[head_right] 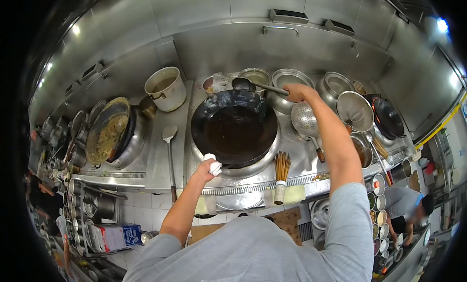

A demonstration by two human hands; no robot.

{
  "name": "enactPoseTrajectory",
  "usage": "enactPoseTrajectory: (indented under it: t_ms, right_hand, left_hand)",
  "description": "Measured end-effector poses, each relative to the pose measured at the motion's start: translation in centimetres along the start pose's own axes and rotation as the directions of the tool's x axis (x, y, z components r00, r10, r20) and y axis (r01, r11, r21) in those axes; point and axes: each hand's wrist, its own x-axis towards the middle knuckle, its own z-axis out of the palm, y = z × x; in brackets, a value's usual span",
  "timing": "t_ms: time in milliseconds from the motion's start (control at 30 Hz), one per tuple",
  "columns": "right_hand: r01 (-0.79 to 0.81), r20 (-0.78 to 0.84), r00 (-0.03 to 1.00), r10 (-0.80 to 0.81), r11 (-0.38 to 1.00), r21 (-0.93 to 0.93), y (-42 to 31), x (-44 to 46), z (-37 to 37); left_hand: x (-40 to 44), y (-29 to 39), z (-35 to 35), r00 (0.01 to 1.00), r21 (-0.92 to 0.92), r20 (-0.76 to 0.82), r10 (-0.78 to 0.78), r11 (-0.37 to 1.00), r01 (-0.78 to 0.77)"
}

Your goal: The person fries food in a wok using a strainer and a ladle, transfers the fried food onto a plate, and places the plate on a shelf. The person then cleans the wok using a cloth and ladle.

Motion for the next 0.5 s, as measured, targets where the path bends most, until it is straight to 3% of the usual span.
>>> enactPoseTrajectory:
  t_ms: [33,67,133,200,300,400,500]
  right_hand:
    - [-0.033,0.097,0.995,0.033,0.999,-0.005,-0.9,-0.7,-0.7]
    - [0.034,0.108,0.994,-0.029,0.998,-0.044,-1.2,-1.1,-0.7]
    - [0.015,0.106,0.994,-0.014,1.000,-0.009,-1.4,-2.6,0.2]
    - [0.004,0.107,0.994,-0.006,1.000,0.014,-0.3,-3.0,1.2]
    - [0.118,0.068,0.990,-0.124,0.989,0.085,3.8,-1.5,3.8]
    - [0.153,-0.016,0.988,-0.152,0.982,0.113,6.7,-2.4,3.3]
    - [0.089,-0.027,0.996,-0.086,0.986,0.144,7.2,-7.4,0.2]
  left_hand:
    - [-0.1,-0.3,-0.4,0.992,0.012,0.121,0.039,0.999,-0.041]
    - [0.1,-0.6,-0.5,0.992,0.009,0.124,0.036,0.999,-0.037]
    - [-1.2,-1.6,0.4,0.983,-0.056,0.004,0.183,0.982,-0.182]
    - [-4.6,-1.3,2.9,0.985,-0.102,0.012,0.174,0.980,-0.172]
    - [-7.5,0.0,7.1,0.974,-0.137,-0.038,0.223,0.965,-0.226]
    - [-9.2,1.6,10.6,0.974,-0.076,-0.027,0.227,0.971,-0.228]
    - [-8.9,2.0,15.0,0.986,0.013,-0.037,0.164,0.986,-0.164]
